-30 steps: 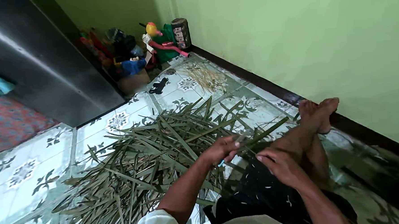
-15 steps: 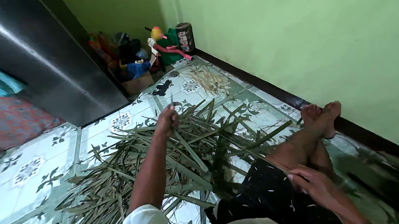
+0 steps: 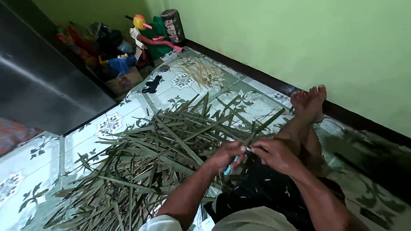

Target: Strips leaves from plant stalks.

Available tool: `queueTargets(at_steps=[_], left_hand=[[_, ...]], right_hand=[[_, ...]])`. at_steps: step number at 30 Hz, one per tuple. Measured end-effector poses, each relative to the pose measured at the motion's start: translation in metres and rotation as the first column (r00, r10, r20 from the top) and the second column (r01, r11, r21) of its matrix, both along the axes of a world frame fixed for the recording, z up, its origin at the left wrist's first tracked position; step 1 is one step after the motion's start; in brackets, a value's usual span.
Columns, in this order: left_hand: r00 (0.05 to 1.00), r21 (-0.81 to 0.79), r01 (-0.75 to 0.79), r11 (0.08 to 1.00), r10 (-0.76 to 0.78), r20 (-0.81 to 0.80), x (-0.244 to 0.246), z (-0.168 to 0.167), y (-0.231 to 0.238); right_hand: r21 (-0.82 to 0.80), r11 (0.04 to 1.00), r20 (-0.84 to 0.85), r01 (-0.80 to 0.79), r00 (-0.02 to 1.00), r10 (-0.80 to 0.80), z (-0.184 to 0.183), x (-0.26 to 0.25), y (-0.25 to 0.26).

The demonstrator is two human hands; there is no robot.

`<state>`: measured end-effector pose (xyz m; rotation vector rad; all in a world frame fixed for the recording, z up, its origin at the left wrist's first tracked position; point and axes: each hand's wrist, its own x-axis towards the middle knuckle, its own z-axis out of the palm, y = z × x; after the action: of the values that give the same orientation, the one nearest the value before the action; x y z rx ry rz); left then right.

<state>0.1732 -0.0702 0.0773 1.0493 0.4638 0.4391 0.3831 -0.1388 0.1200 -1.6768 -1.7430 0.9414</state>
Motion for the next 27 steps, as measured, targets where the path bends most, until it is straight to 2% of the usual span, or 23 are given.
queueTargets(at_steps=[5,8,10,15,21,25,27], left_hand=[[0.958,-0.018,-0.287,0.958,0.287,0.000,-0.035,0.022,0.036],[0.908,-0.055,-0.413,0.909,0.416,0.052,-0.054,0.024,0.056],[0.919,-0.061,-0.387,0.920,0.390,0.061,-0.050,0.020,0.052],[0.986,-0.076,-0.148,0.986,0.154,0.069,-0.011,0.011,0.015],[0.938,-0.059,-0.312,0.948,0.318,0.140,-0.042,0.034,0.036],[0.961,-0.039,-0.222,0.974,0.226,0.159,-0.045,0.030,0.035],[0.947,-0.011,-0.294,0.956,0.293,0.136,-0.051,0.042,0.039]], right_hand=[[-0.153,0.988,0.068,0.011,0.998,0.000,-0.016,0.032,-0.020],[-0.122,0.992,0.104,0.037,0.994,-0.024,-0.026,0.049,-0.032],[-0.064,0.997,0.101,0.040,0.994,-0.033,-0.029,0.052,-0.035],[0.081,0.996,0.080,0.037,0.996,-0.043,-0.021,0.041,-0.034],[0.159,0.987,0.100,-0.023,0.995,0.007,-0.018,0.053,-0.050],[0.224,0.974,0.124,-0.043,0.992,0.016,-0.018,0.051,-0.051],[0.268,0.962,0.131,-0.044,0.991,0.009,-0.024,0.057,-0.053]])
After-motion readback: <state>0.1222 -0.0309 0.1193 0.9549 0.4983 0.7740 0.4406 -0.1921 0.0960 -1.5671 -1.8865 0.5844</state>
